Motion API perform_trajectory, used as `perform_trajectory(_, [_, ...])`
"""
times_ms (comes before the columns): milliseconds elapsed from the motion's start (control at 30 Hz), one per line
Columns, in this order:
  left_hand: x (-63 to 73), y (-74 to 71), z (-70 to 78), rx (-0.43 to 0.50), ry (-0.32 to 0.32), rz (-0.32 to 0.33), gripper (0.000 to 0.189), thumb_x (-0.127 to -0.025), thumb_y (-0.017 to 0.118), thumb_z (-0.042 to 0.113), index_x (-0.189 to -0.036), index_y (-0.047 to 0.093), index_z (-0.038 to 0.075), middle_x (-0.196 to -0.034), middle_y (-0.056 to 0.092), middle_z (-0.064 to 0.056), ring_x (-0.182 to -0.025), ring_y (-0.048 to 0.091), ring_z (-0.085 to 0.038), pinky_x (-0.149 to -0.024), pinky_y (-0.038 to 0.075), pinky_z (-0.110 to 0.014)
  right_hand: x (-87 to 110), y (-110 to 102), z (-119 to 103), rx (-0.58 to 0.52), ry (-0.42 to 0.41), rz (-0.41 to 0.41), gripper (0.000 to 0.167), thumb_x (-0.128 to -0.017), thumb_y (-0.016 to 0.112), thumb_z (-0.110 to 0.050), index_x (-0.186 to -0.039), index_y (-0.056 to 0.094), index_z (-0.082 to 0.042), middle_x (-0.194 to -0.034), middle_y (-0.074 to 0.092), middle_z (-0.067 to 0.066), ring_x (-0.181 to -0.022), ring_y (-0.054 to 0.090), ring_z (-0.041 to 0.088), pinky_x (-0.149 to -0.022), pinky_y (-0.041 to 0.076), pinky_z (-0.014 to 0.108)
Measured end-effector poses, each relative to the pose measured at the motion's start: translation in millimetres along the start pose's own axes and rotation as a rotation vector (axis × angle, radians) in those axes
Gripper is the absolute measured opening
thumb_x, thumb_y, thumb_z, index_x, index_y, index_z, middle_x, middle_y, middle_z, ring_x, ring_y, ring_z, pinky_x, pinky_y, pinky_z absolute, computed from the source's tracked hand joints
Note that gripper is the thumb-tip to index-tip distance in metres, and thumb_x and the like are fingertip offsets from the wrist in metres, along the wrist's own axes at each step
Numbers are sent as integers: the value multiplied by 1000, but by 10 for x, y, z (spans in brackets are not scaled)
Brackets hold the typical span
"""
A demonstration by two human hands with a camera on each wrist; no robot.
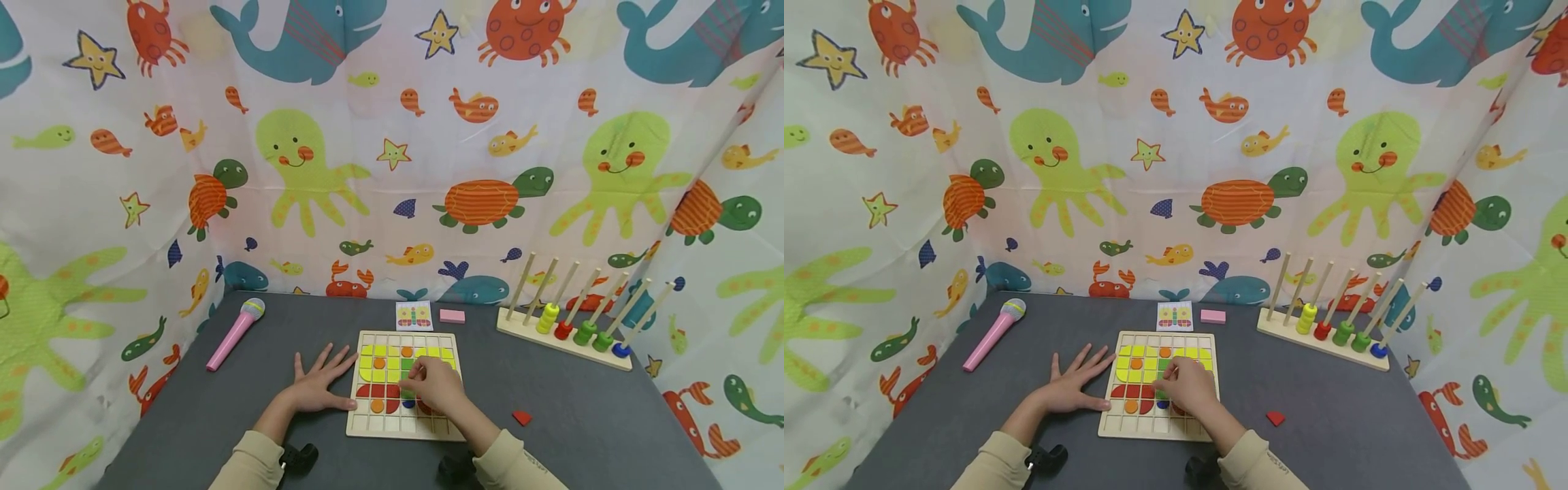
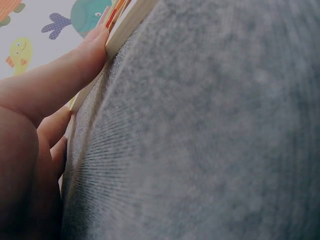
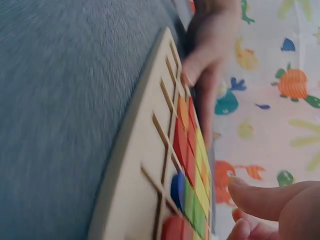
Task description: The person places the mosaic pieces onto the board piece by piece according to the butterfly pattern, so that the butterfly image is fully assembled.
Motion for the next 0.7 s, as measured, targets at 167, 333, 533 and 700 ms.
perform_trajectory(167, [17, 9, 2, 8, 5, -5, 104, -76, 70, 75, -161, 22, 38, -170, 14, 7, -158, -5, -34, -104, -25, -77, 89, -262, 186, -25, 39, 12, 22, -83, 84, -29, -86, 68, -14, -72, 57, 0, -62, 50, 16, -50, 39, 28])
perform_trajectory(333, [23, 18, -2, 26, 2, -13, 106, -75, 71, 75, -161, 22, 37, -170, 14, 6, -158, -6, -33, -103, -26, -76, 177, -519, 440, -10, 74, 50, 22, -81, 86, -27, -88, 70, -12, -72, 58, -1, -66, 51, 15, -53, 41, 27])
perform_trajectory(533, [17, 19, -13, 20, -1, -14, 106, -75, 70, 75, -161, 22, 37, -170, 14, 6, -158, -7, -33, -103, -27, -75, 302, -798, 797, 18, 141, 37, 27, -80, 87, -27, -94, 71, -10, -77, 60, 0, -70, 51, 16, -57, 42, 29])
perform_trajectory(700, [9, 12, -1, 36, -1, -8, 106, -75, 72, 74, -161, 23, 36, -170, 14, 5, -158, -6, -34, -103, -27, -75, 452, -1022, 1102, 88, 141, -25, 31, -79, 87, -28, -100, 72, -10, -86, 65, 0, -73, 53, 16, -60, 44, 31])
Point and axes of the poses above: each hand's wrist, its own x-axis away from the middle knuckle, its own y-axis out of the palm, z = x × y, the point moved 10 cm from there along -x, towards the middle knuckle
